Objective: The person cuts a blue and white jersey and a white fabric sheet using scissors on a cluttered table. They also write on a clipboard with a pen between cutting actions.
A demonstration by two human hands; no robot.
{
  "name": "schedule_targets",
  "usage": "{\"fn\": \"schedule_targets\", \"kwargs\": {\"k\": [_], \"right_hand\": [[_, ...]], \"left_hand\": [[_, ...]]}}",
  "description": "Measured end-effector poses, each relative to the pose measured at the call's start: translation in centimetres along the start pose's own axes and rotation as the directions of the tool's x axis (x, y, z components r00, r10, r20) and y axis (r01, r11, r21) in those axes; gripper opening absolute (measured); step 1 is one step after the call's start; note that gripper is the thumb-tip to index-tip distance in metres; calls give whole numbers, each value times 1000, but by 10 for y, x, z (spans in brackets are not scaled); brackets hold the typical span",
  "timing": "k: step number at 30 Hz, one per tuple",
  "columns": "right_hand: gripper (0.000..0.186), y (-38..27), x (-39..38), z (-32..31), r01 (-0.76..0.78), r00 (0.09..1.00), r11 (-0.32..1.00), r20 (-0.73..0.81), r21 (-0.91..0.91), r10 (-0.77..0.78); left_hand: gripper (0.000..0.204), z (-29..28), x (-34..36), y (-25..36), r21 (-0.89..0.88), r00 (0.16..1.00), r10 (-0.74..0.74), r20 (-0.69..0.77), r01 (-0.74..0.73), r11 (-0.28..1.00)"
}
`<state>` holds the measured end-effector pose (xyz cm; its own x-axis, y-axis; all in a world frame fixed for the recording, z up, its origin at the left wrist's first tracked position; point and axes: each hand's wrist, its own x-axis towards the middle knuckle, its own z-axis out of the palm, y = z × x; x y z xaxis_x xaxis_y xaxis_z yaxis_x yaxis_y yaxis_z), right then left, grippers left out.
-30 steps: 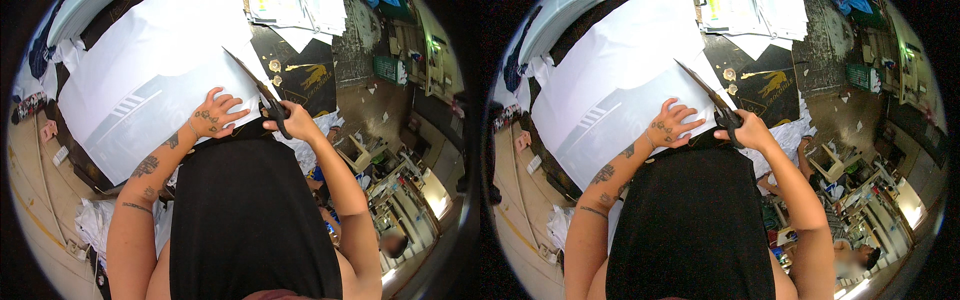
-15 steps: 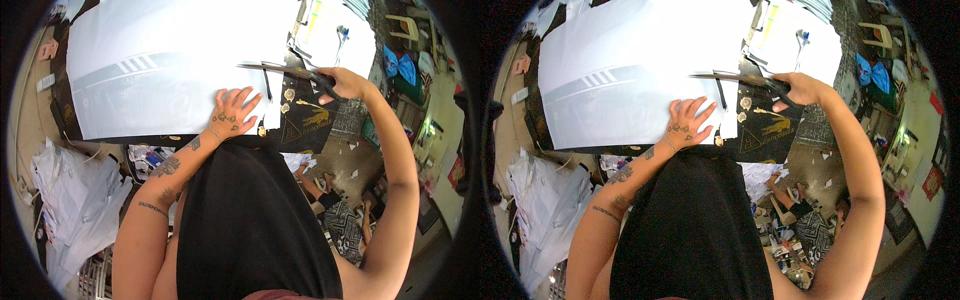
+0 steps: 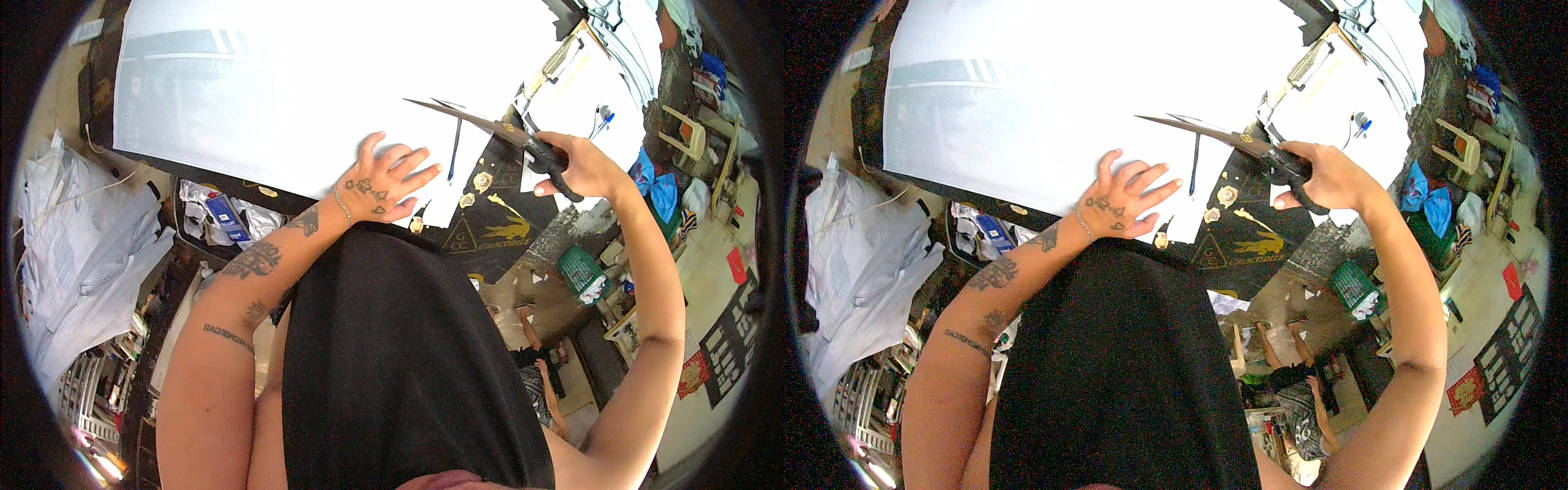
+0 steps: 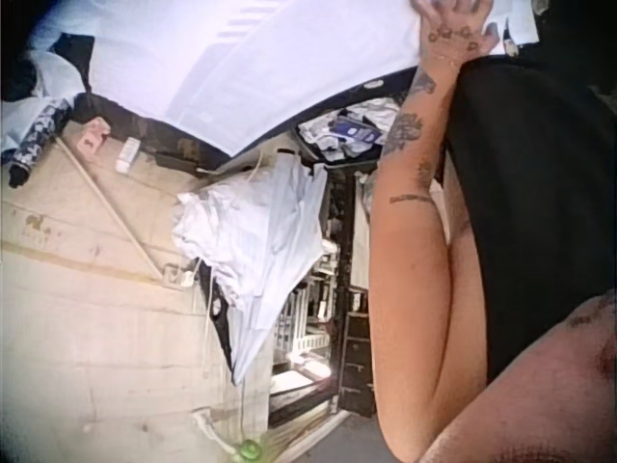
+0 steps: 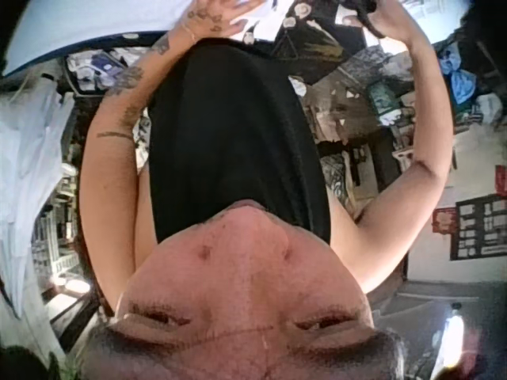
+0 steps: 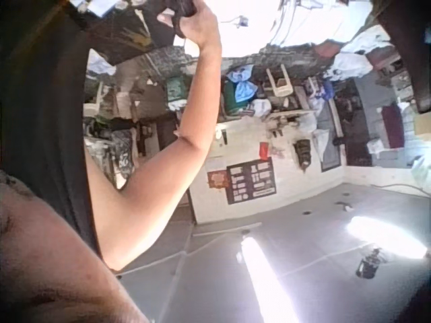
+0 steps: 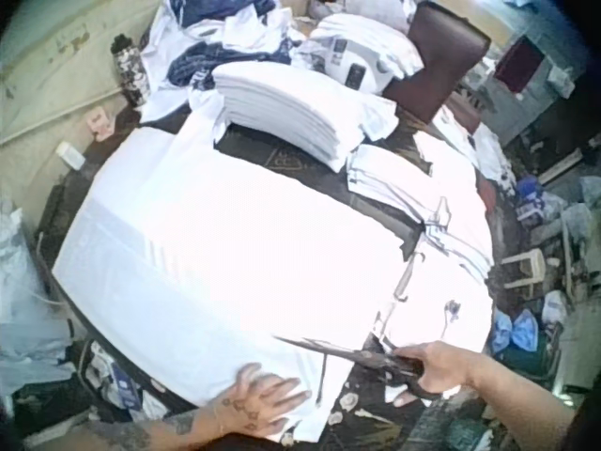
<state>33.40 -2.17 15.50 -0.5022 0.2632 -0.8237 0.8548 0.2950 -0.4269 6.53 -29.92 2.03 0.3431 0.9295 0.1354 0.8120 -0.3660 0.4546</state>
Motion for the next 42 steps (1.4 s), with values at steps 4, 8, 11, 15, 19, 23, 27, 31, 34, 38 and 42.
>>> {"fn": "schedule_targets", "kwargs": {"k": [4,8,11,15,19,23,27,31,34,38,42], "right_hand": [[82,5,-9,-23,-1,999,999,43,-48,3],[82,-3,6,-26,85,996,995,32,-59,-83],[84,-17,28,-12,164,986,979,1,-117,-165],[79,-31,40,0,25,999,999,38,-38,-24],[70,-39,36,6,-56,997,998,48,-20,57],[73,-48,36,26,-18,1000,999,-17,28,19],[74,-63,38,54,-61,998,971,32,230,55],[65,-85,38,74,-110,991,978,-50,179,121],[66,-104,39,91,-57,979,967,-176,249,103],[69,-122,43,110,-185,969,929,-95,321,226],[74,-135,49,119,-116,963,903,-176,413,204]], "left_hand": [[67,1,1,-1,6,1000,-1,-6,1,1000],[66,2,1,0,5,1000,-3,-10,3,1000],[66,2,1,0,13,1000,-4,-5,4,1000],[66,1,1,0,18,1000,-8,-4,8,1000],[65,-1,1,0,6,1000,-12,-3,12,1000],[65,-3,1,1,10,1000,-18,15,18,1000],[66,-2,1,0,-21,1000,-13,22,14,1000],[66,0,-1,-1,2,1000,-8,8,8,1000],[54,2,-1,-3,-43,1000,12,-18,-12,999],[43,1,-3,-10,-166,999,55,0,-54,985],[42,-1,-7,-15,-355,995,104,2,-96,930]]}}
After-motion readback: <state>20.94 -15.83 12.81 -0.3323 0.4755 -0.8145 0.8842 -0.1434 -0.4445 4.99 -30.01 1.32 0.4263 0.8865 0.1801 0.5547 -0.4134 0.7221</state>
